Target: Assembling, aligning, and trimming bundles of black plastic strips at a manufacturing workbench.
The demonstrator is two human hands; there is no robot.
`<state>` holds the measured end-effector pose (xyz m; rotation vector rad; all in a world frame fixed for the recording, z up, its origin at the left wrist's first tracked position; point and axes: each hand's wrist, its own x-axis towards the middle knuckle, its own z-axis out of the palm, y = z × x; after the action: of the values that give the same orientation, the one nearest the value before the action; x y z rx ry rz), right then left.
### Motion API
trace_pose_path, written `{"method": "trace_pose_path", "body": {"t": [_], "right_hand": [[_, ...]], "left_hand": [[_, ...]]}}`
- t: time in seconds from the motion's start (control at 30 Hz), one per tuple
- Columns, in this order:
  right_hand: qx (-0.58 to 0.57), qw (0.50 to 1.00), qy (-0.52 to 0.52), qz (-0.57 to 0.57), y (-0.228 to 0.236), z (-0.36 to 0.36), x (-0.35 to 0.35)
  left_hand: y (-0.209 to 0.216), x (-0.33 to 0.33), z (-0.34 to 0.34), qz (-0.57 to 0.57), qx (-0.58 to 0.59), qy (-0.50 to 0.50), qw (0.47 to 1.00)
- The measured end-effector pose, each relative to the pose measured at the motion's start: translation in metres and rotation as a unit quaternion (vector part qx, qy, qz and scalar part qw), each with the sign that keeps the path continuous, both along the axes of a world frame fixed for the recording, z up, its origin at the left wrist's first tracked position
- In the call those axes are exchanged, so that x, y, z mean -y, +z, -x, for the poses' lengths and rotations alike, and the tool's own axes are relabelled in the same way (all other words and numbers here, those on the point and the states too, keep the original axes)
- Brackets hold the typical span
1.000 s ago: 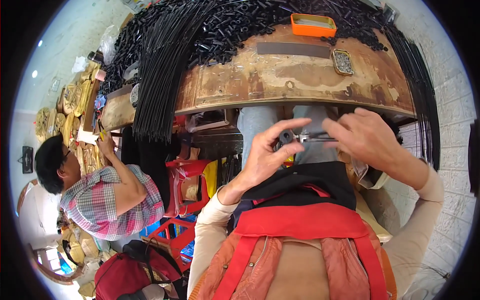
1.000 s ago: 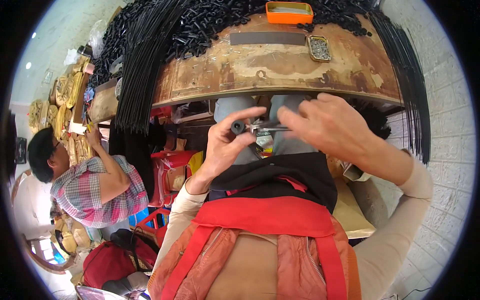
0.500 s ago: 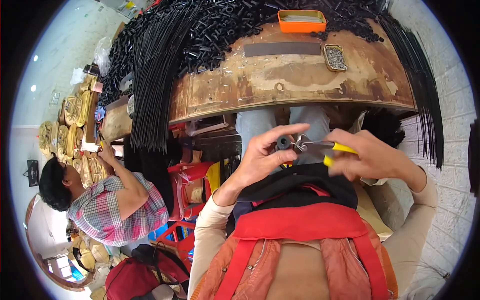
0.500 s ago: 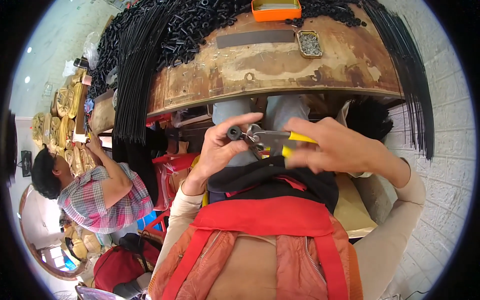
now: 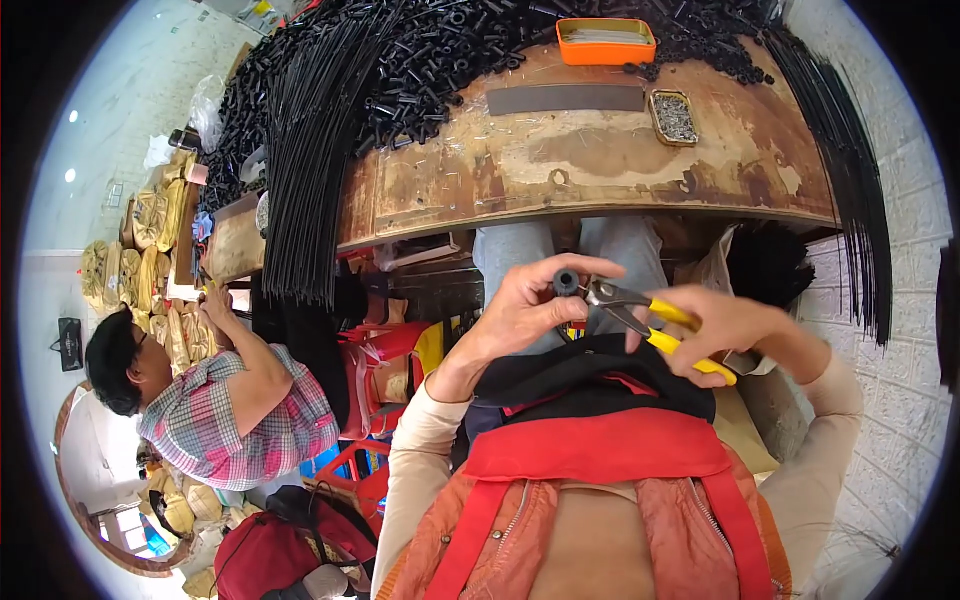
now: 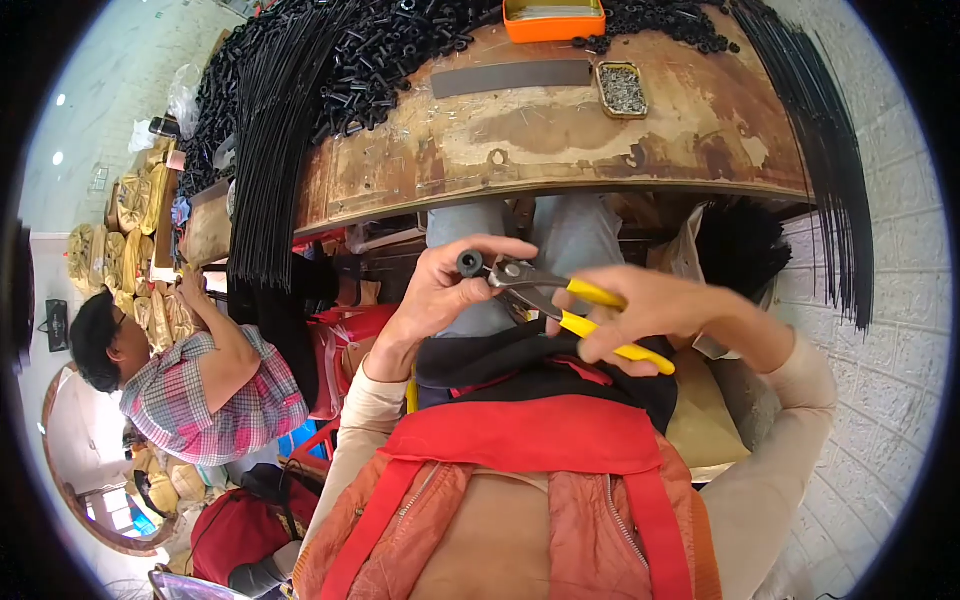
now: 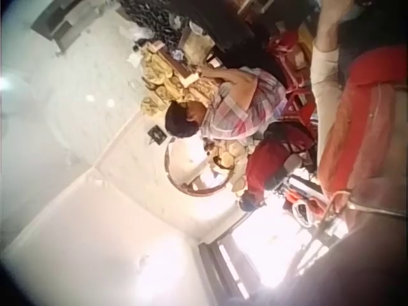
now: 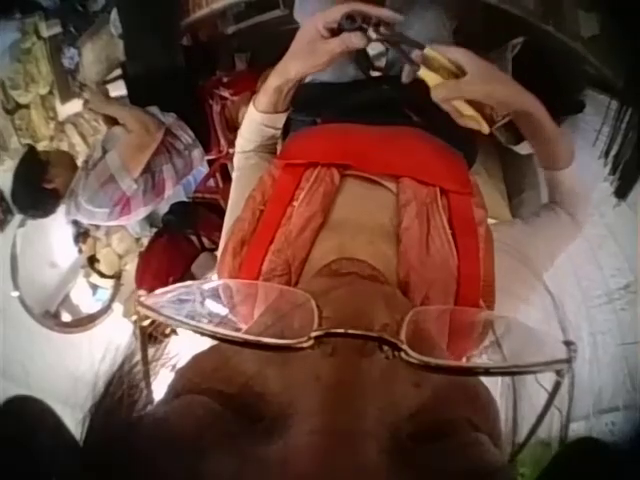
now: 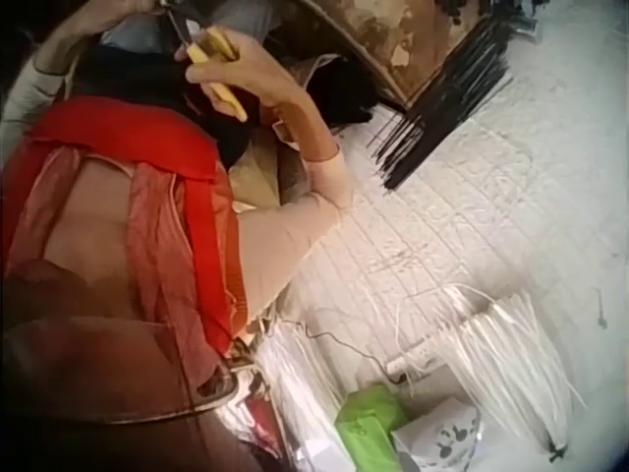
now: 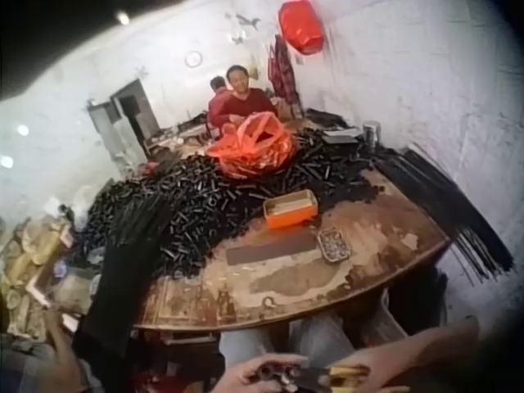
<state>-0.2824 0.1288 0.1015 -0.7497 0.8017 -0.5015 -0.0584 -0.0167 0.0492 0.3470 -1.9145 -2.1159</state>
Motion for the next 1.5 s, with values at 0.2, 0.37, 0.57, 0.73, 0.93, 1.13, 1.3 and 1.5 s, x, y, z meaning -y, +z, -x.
{"method": "trace_pose_path", "body": {"t": [0.2, 0.37, 0.57, 0.73, 0.93, 1.13, 1.3, 1.5], "right_hand": [[-0.363, 0.807, -0.187, 0.427, -0.019, -0.014, -0.007], [-0.121, 0.986, -0.054, 0.102, 0.012, -0.008, 0.005], [-0.313, 0.836, -0.155, 0.422, -0.028, -0.016, -0.003], [-0.444, 0.8, -0.099, 0.39, -0.006, -0.008, 0.004], [-0.392, 0.834, -0.097, 0.376, -0.002, -0.016, 0.006], [-0.338, 0.894, -0.119, 0.267, -0.008, -0.033, 0.018], [-0.275, 0.89, -0.201, 0.302, -0.041, -0.045, 0.015], [-0.33, 0.9, -0.111, 0.261, -0.009, -0.029, 0.021]], "left_hand": [[0.012, -0.006, 0.006, -0.022, -0.007, 0.074, 0.997], [0.01, 0.002, -0.005, 0.032, -0.04, 0.042, 0.998], [0.011, 0.001, -0.003, 0.002, -0.028, 0.008, 1.0], [0.014, -0.006, 0.001, -0.002, -0.061, 0.006, 0.998], [0.028, -0.015, -0.001, -0.026, -0.074, 0.092, 0.993], [0.026, -0.005, -0.006, 0.034, -0.044, 0.118, 0.991], [0.016, -0.002, -0.011, 0.07, -0.036, 0.117, 0.99], [0.016, 0.005, -0.018, 0.084, 0.02, 0.066, 0.994]]}}
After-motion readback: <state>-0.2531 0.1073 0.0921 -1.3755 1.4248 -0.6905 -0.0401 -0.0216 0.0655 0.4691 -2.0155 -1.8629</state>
